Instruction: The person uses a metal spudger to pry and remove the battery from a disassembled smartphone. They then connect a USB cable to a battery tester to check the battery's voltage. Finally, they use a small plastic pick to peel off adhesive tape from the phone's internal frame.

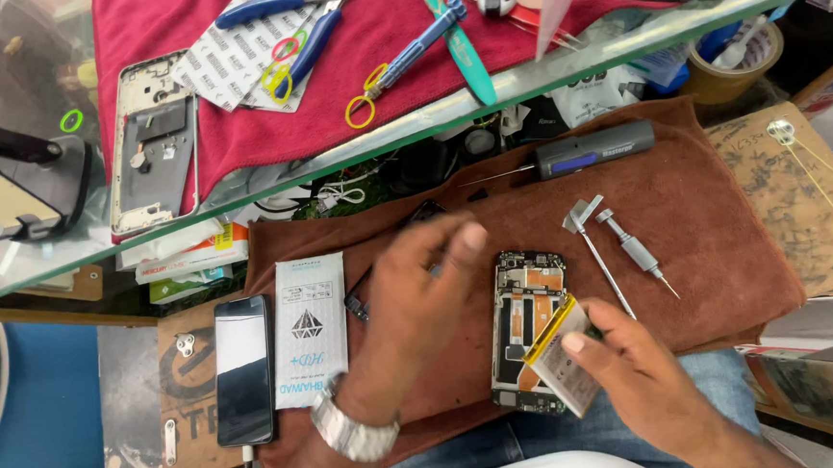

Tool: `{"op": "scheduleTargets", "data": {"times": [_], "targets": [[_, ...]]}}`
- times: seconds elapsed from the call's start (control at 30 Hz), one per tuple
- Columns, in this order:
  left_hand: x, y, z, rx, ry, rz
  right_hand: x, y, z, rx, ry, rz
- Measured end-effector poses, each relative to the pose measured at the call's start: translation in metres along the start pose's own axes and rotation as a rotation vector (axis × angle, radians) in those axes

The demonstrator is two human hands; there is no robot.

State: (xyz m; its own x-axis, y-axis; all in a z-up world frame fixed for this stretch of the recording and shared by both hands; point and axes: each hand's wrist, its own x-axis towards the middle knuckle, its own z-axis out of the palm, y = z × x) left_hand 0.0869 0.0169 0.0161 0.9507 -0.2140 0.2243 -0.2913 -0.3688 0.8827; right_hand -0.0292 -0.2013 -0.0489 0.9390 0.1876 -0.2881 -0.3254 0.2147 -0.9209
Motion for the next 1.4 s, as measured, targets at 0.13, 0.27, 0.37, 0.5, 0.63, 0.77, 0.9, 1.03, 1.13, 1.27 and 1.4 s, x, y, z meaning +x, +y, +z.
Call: {"op": "scheduleTargets", "data": {"times": [0.13, 0.27, 0.37, 0.5, 0.63, 0.77, 0.9, 1.03, 1.13, 1.27, 1.4], "targets": [[0.095, -0.083, -0.02, 0.835, 0.094, 0.119, 0.002, 0.013, -0.039, 0.099, -0.122, -0.001], [0.15, -0.154, -0.049, 1.041, -0.017, 0.308, 0.003, 0.0, -0.044, 0.048, -0.167, 0.087], [0.155, -0.157, -0.051, 1.035, -0.085, 0.26, 0.004, -0.025, -0.045, 0.08, -0.296, -0.011], [0.138, -0.14, -0.013, 0.959, -0.177, 0.231, 0.008, -0.039, -0.044, 0.492, -0.449, 0.118], [0.125, -0.101, -0.018, 0.927, -0.23, 0.194, 0.018, -0.034, -0.043, 0.744, -0.574, 0.171], [0.119, -0.06, -0.04, 0.92, -0.238, 0.171, 0.019, -0.034, -0.045, 0.813, -0.597, 0.231], [0.112, -0.031, -0.058, 0.856, -0.244, 0.116, 0.019, -0.033, -0.04, 0.965, -0.652, 0.303], [0.065, -0.038, -0.066, 0.583, -0.337, -0.151, 0.012, -0.032, -0.032, 1.016, -0.683, 0.373], [0.003, -0.045, -0.058, -0.274, -0.465, -0.358, 0.005, -0.033, -0.026, 0.968, -0.693, 0.483], [-0.073, -0.009, -0.017, -0.672, -0.19, -0.666, -0.004, -0.042, -0.014, 0.901, -0.699, 0.561], [-0.073, 0.028, -0.005, -1.093, -0.53, -0.469, -0.024, -0.063, 0.003, 0.495, -0.516, 0.416]]}}
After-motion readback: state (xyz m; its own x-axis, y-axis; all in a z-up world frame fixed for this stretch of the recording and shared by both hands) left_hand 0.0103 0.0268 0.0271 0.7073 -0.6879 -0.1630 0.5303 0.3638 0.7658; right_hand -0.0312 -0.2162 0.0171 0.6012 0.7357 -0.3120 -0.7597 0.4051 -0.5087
